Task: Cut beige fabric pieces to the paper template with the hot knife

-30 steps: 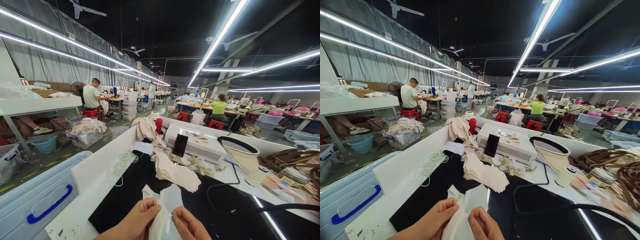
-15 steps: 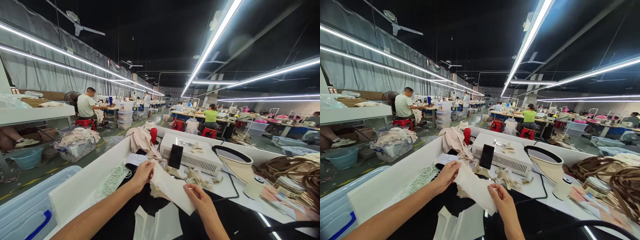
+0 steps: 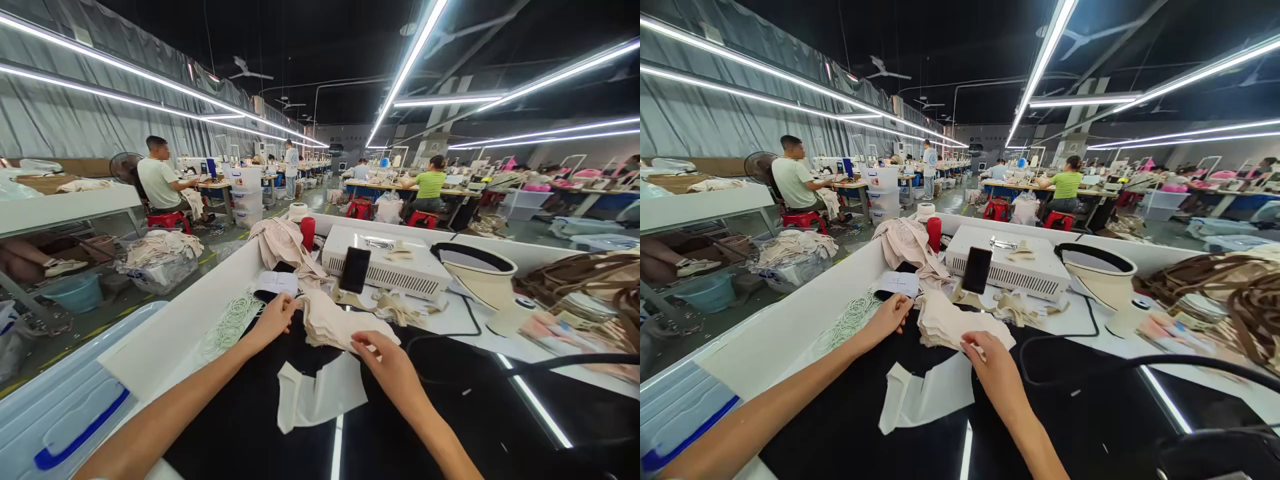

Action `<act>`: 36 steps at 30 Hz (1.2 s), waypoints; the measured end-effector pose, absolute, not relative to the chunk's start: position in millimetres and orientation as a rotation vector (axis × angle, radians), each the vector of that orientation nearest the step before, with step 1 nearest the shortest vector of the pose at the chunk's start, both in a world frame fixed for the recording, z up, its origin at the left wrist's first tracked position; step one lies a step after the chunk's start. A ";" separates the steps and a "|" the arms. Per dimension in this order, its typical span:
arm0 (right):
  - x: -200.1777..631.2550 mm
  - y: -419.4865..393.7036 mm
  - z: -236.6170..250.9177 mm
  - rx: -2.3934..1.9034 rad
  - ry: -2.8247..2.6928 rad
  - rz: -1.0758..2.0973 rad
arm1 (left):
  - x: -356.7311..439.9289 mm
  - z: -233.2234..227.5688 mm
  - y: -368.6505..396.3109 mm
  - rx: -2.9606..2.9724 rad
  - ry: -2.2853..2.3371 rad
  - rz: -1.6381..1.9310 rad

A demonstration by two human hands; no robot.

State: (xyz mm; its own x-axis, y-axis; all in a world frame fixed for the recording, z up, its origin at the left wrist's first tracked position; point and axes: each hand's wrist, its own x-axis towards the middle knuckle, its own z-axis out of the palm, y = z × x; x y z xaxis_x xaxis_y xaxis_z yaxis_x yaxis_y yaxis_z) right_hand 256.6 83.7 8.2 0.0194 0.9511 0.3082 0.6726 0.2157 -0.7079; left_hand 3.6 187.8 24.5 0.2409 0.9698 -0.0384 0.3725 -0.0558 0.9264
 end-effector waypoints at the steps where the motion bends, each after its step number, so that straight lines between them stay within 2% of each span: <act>1: 249.4 74.9 9.6 -1.493 -1.799 0.507 | -6.2 26.9 176.7 1.683 1.253 0.775; 4: 229.8 60.2 9.2 -1.406 -1.973 0.598 | -30.7 32.9 140.7 1.877 1.146 0.598; 9: 209.3 63.5 -1.9 -1.399 -2.093 0.577 | -43.6 25.1 106.8 2.192 1.120 0.393; 17: 213.7 52.8 3.5 -1.438 -2.091 0.547 | -38.5 12.5 110.9 2.125 1.167 0.620; 22: 230.8 57.7 12.1 -1.467 -1.976 0.623 | -26.2 28.7 114.6 1.635 0.947 0.854; 29: 263.7 96.3 28.2 -1.397 -1.566 0.645 | 17.9 71.9 163.7 1.446 0.873 0.997; 36: 285.0 148.0 21.3 -1.466 -1.471 0.464 | 58.9 55.3 235.3 1.420 0.987 1.009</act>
